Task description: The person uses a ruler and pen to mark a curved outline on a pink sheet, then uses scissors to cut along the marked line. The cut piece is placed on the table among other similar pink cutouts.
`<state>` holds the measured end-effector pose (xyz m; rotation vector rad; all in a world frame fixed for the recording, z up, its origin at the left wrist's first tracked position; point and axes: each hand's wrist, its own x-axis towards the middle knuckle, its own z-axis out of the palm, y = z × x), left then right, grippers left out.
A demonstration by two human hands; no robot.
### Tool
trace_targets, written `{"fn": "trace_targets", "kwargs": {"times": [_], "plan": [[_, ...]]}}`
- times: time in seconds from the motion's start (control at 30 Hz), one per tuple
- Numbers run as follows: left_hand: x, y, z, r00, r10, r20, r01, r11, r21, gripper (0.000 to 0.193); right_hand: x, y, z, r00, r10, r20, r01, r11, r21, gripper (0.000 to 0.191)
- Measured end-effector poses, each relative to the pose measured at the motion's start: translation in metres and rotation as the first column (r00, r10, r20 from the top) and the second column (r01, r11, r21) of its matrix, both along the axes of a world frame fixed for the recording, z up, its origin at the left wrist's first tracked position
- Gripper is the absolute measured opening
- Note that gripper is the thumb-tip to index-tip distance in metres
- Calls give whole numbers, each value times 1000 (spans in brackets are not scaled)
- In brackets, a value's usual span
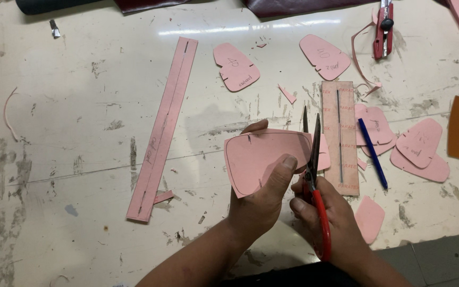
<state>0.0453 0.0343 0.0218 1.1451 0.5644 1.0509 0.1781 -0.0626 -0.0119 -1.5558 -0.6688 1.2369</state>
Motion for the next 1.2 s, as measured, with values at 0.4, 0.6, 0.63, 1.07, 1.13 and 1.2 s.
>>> {"fn": "trace_targets", "kwargs": {"times": [0.4, 0.6, 0.63, 1.07, 1.13, 1.2], "plan": [[-3, -1, -5, 999, -29, -45, 33, 995, 99, 44, -1, -4, -5, 995, 25, 94, -33, 996, 87, 31], [-4, -3, -4, 996, 32, -82, -23, 994, 109, 43, -1, -6, -4, 993, 25, 119, -35, 996, 85, 28], [-4, -3, -4, 998, 15, -57, -12, 999, 49, 44, -1, -6, -3, 990, 34, 135, -47, 995, 92, 28], [-6, 0, -8, 997, 50, -59, -44, 995, 95, 43, 0, -5, -2, 984, 49, 174, -57, 997, 43, 28], [-7, 0, -8, 998, 34, -49, -29, 995, 99, 44, 0, -5, 0, 981, 51, 188, -62, 997, 49, 29], [-7, 0, -7, 999, 34, -42, -30, 995, 96, 45, 0, -5, 2, 978, 53, 201, -58, 998, 21, 29]]}}
